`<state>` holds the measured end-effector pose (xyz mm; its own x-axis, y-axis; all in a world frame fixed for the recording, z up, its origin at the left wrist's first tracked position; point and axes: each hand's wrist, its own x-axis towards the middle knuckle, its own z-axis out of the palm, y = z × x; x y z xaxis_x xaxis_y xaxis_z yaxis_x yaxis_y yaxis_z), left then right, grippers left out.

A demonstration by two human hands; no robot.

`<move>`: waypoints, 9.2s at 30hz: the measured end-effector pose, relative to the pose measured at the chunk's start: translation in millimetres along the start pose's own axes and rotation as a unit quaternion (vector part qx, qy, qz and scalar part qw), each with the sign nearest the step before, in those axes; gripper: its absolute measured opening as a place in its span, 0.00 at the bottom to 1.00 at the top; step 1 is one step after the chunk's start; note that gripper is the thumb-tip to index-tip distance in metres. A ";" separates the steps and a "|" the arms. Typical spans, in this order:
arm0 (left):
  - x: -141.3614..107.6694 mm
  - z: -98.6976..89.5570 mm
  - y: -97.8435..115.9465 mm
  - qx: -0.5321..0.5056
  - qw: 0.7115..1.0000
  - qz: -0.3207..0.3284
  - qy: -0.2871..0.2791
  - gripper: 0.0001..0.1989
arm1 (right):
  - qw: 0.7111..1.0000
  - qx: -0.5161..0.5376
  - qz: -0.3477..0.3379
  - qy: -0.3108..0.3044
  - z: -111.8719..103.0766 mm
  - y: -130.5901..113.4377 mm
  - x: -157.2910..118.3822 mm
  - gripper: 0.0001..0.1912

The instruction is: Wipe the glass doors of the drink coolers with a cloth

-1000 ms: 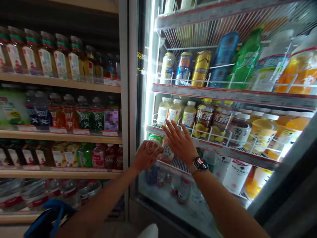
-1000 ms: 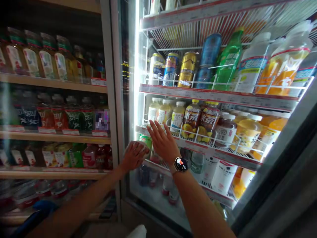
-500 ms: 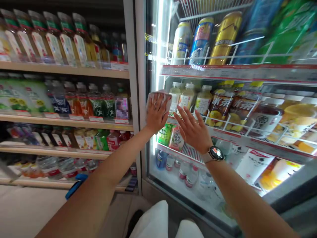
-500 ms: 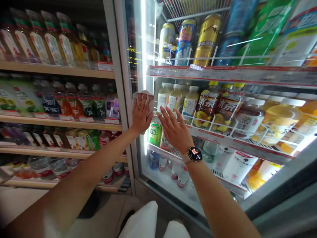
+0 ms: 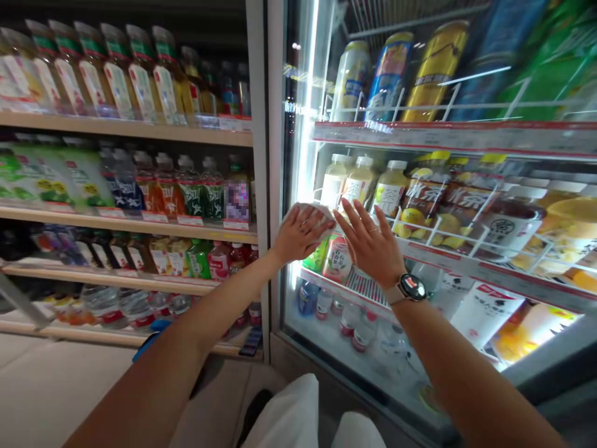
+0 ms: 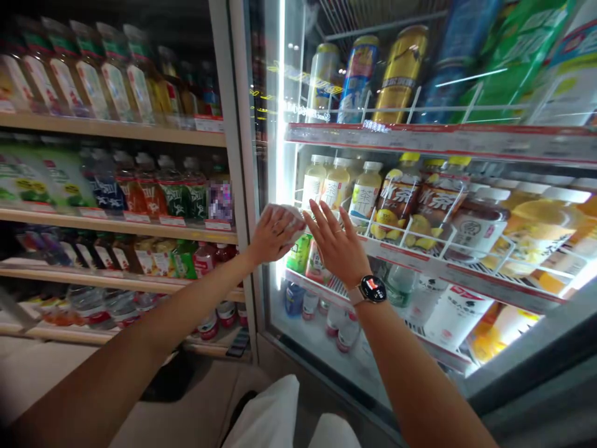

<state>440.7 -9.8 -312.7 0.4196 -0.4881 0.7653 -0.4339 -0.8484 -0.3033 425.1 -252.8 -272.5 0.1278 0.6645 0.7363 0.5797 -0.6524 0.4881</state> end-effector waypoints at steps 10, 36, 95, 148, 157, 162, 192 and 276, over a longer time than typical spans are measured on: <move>60.2 -7.2 19.5 0.037 0.985 -0.095 0.140 0.27 | 0.999 0.002 0.030 0.030 -2.8 -1.3 -0.6 0.39; 97.4 -26.7 16.5 0.047 0.969 -0.102 0.219 0.26 | 0.991 -0.034 0.101 0.081 -3.6 -6.5 -0.6 0.40; 114.8 26.8 214.9 -0.020 0.981 0.090 0.169 0.31 | 0.939 -0.206 0.262 0.084 -81.3 87.7 -138.8 0.37; 52.0 -14.4 83.5 -0.098 0.956 -0.055 0.272 0.32 | 0.946 -0.104 0.283 0.117 -54.1 39.0 -17.8 0.38; 15.3 29.9 33.7 0.008 0.967 -0.059 0.246 0.33 | 0.998 -0.058 0.008 -0.008 23.2 -42.0 -71.2 0.29; 12.7 29.7 34.3 -0.001 0.969 -0.058 0.238 0.33 | 0.995 -0.056 -0.072 -0.032 55.0 -73.8 -121.7 0.26; -17.7 23.7 -28.4 -0.009 0.958 -0.124 0.256 0.31 | 0.985 -0.019 -0.170 -0.014 91.7 -102.7 -77.9 0.34; -18.7 26.4 -25.1 0.002 0.961 -0.137 0.241 0.30 | 0.997 -0.062 -0.043 -0.007 69.4 -93.8 -41.7 0.31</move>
<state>464.8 15.2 -334.3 0.0987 -0.0959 0.9905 -0.3558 -0.9330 -0.0549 421.3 -194.1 -381.6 0.0937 0.7247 0.6827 0.4861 -0.6317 0.6039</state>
